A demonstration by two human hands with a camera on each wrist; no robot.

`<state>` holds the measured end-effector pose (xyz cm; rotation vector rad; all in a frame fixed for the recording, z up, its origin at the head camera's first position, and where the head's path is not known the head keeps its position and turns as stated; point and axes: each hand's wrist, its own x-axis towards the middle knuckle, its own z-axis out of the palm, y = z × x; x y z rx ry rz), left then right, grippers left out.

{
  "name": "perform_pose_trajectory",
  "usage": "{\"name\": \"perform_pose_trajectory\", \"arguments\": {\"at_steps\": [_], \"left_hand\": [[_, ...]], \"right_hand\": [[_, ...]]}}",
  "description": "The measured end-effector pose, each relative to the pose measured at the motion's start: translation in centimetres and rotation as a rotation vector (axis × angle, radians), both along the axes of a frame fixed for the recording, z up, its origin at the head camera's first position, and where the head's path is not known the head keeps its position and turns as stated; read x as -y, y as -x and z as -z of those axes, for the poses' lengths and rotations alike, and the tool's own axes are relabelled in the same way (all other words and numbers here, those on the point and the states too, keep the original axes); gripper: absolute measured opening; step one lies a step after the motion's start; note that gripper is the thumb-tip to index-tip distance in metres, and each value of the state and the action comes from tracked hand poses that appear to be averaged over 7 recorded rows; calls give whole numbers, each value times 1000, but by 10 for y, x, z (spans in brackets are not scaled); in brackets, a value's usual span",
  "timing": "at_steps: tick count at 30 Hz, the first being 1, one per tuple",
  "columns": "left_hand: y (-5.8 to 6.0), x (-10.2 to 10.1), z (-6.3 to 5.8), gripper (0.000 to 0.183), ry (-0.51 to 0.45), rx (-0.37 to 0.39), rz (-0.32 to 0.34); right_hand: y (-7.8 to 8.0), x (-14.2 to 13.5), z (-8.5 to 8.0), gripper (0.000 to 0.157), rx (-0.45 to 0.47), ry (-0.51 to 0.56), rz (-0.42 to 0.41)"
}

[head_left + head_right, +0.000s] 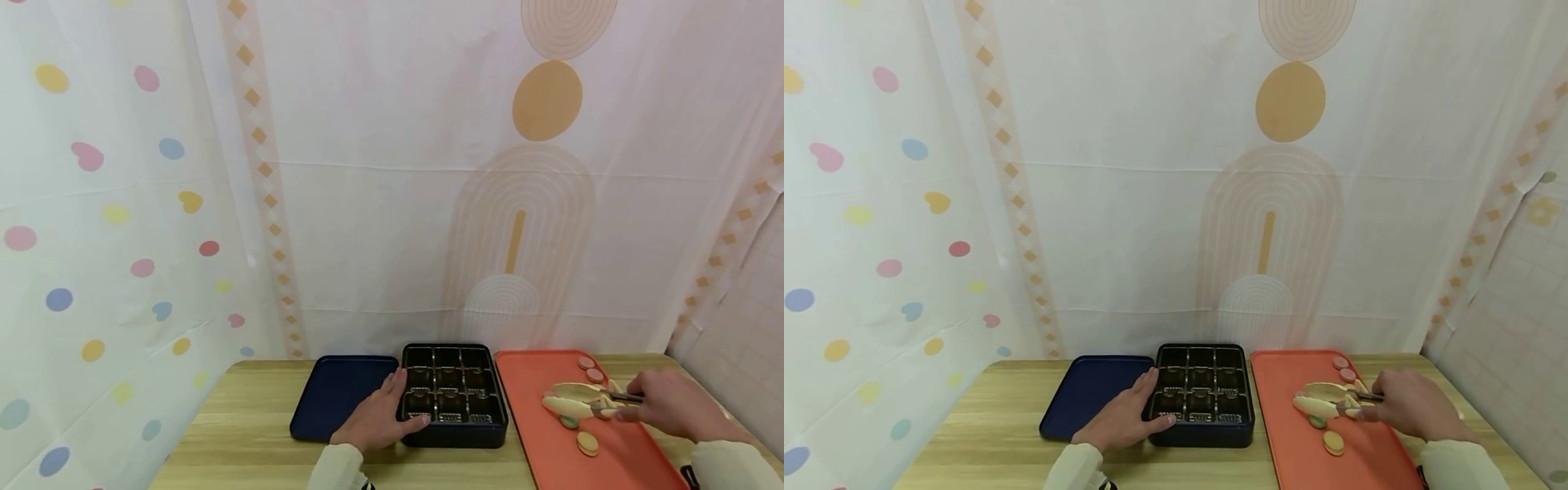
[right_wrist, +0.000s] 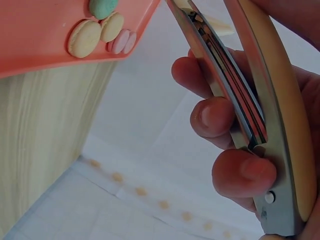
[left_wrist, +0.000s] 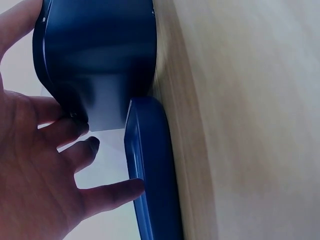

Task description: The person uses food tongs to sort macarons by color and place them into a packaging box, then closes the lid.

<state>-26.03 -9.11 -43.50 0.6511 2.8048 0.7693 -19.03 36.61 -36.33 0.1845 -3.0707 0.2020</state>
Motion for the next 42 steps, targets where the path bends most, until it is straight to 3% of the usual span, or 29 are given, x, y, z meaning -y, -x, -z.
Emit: {"name": "perform_pose_trajectory", "arguments": {"at_steps": [5, 19, 26, 31, 35, 42], "left_hand": [[0, 0, 0, 101, -4, 5, -3], [0, 0, -2, 101, -7, 20, -12], [1, -1, -1, 100, -14, 23, -13], [0, -2, -1, 100, -14, 20, -17], [0, -2, -1, 101, -15, 18, -15], [0, -2, 0, 100, -15, 25, -13]], "right_hand": [[2, 3, -2, 53, -14, -3, -27], [3, 4, -5, 45, -23, -6, -75], [3, 3, -7, 49, -27, 4, -105], [5, 2, -11, 42, -63, 6, -133], [7, 6, -16, 35, -25, 27, -117], [7, 16, -21, 50, -30, 43, -121]]}}
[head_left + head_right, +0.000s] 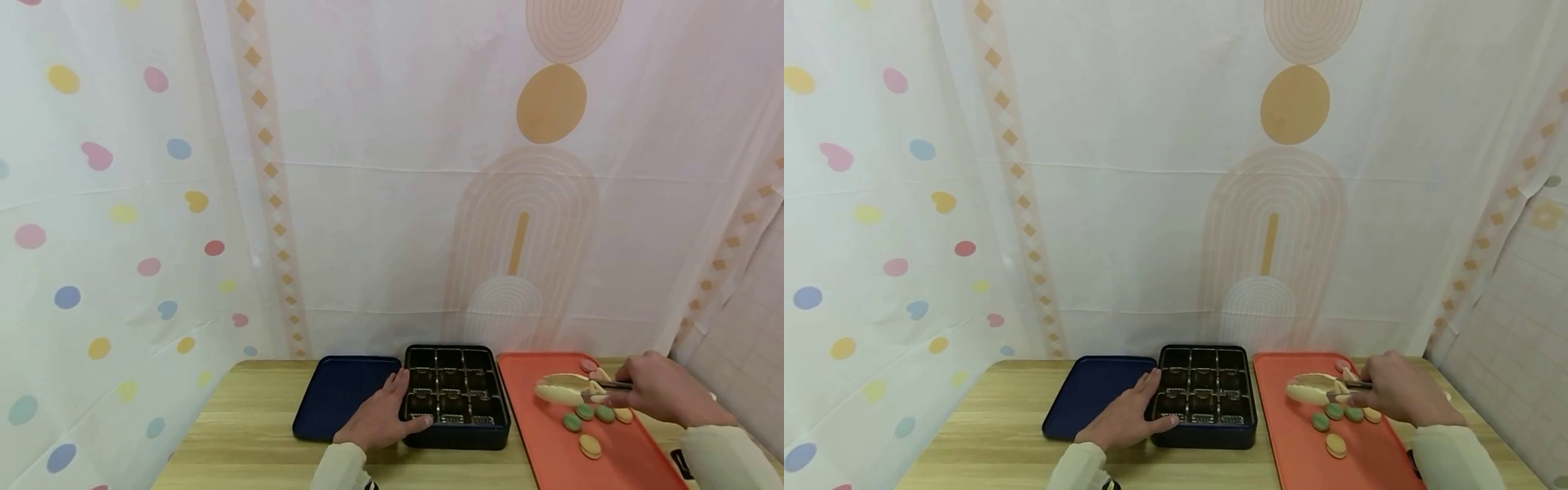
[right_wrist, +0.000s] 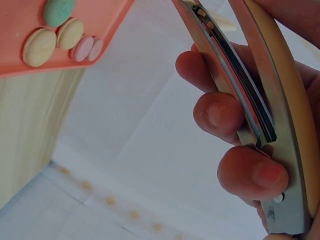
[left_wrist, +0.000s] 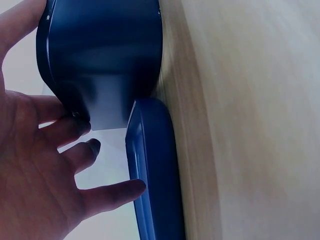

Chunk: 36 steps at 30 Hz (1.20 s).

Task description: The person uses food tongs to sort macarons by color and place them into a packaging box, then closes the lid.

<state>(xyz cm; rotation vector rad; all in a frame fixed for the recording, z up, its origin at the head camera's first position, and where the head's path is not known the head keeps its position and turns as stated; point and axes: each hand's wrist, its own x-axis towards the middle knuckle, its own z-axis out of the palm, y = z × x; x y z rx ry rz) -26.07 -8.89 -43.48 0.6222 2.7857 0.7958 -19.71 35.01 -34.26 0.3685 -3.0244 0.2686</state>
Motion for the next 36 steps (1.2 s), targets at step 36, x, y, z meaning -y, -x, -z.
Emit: {"name": "perform_pose_trajectory", "arguments": {"at_steps": [36], "left_hand": [[-1, -1, -3, 99, 6, 5, -8]], "right_hand": [[18, 108, -18, 18, -87, 79, -254]]}}
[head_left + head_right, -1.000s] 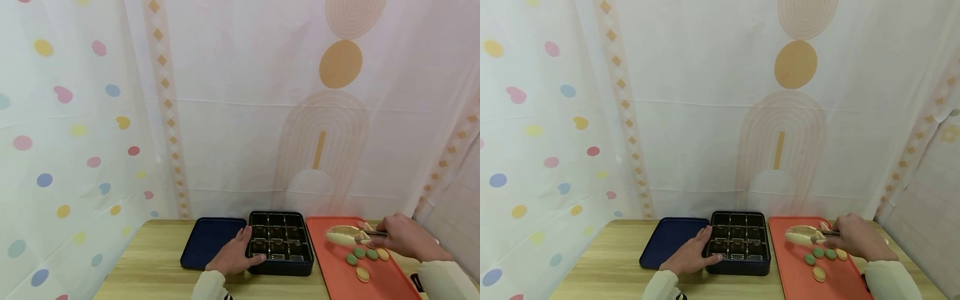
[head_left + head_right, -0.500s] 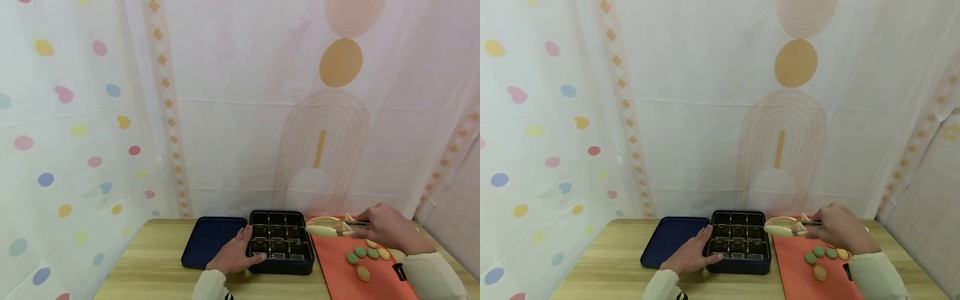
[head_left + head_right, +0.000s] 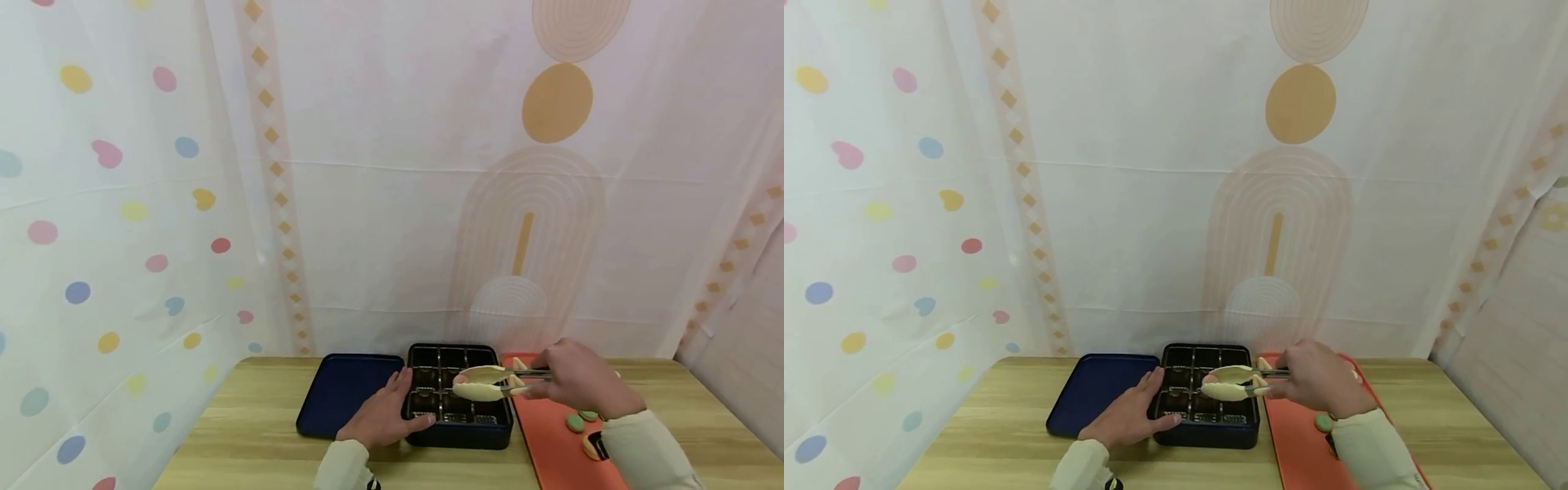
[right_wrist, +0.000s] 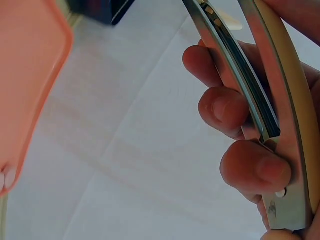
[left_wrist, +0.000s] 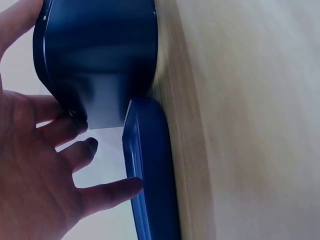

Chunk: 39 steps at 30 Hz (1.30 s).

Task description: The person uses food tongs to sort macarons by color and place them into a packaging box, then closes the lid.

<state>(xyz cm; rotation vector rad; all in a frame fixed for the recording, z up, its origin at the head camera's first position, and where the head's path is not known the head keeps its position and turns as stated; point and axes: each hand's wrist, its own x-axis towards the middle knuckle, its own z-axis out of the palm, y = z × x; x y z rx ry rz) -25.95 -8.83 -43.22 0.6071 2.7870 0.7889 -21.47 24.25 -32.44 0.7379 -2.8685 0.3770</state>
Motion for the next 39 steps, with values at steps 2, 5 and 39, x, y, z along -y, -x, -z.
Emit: {"name": "perform_pose_trajectory", "arguments": {"at_steps": [2, 5, 39], "left_hand": [[0, 0, 1, 100, 6, -1, 6], [1, 0, 2, 99, 8, 5, 5], [3, -4, 2, 98, -6, -13, 30]], "right_hand": [[1, 8, 1, 17, 7, 19, -30], [3, 21, 2, 23, 7, 33, -66], [3, 33, 7, 28, -14, 8, 41]]}}
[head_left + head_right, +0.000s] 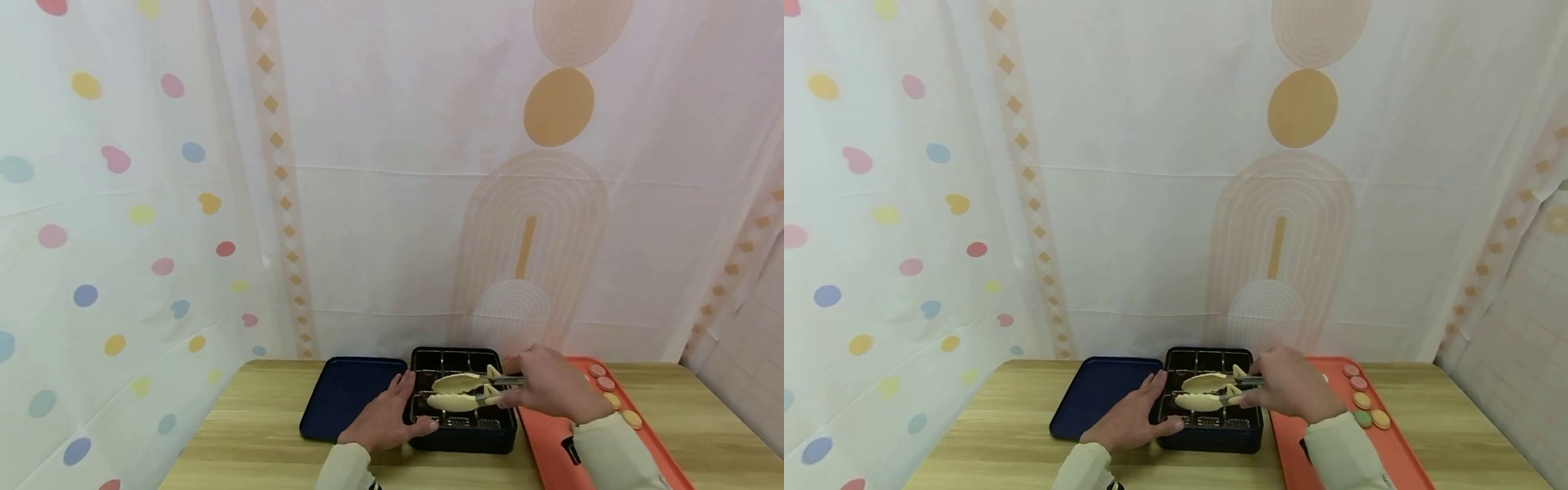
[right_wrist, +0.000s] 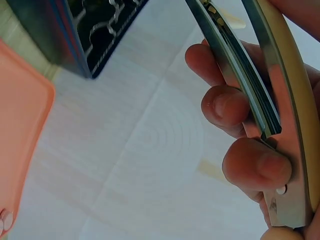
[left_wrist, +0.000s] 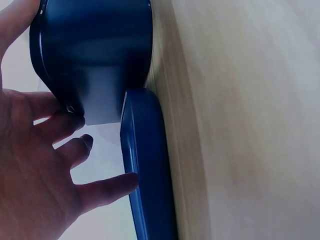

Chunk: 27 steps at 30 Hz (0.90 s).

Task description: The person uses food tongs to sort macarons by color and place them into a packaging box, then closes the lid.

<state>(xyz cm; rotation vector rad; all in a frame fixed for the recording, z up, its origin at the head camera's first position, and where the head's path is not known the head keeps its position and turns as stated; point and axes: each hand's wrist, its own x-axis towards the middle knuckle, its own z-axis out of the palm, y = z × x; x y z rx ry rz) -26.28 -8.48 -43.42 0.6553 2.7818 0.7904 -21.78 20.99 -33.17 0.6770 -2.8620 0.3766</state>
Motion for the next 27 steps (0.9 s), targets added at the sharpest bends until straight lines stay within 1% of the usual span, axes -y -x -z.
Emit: {"name": "perform_pose_trajectory", "arguments": {"at_steps": [2, 4, 11, 15, 18, 21, 23, 27], "left_hand": [[0, 1, 1, 98, -10, 8, 2], [0, 2, 1, 98, -20, 16, 2], [3, 8, 3, 100, -29, 4, -9], [1, 11, 3, 101, -32, 9, -14], [0, 11, 3, 101, -37, 14, -15], [0, 12, 2, 101, -39, 16, -16], [0, 13, 2, 101, -42, 15, -20], [0, 14, 3, 101, -47, 15, -30]], "right_hand": [[0, -9, -4, 24, -5, 23, -11], [-1, -19, -7, 27, -20, 49, -7], [-5, -55, -15, 30, -23, 107, 101], [-8, -76, -18, 37, -84, 92, 162], [-12, -94, -19, 43, -103, 73, 220], [-14, -114, -18, 50, -86, 68, 269], [-15, -126, -17, 54, -58, 68, 305], [-13, -148, -10, 61, 9, 65, 349]]}}
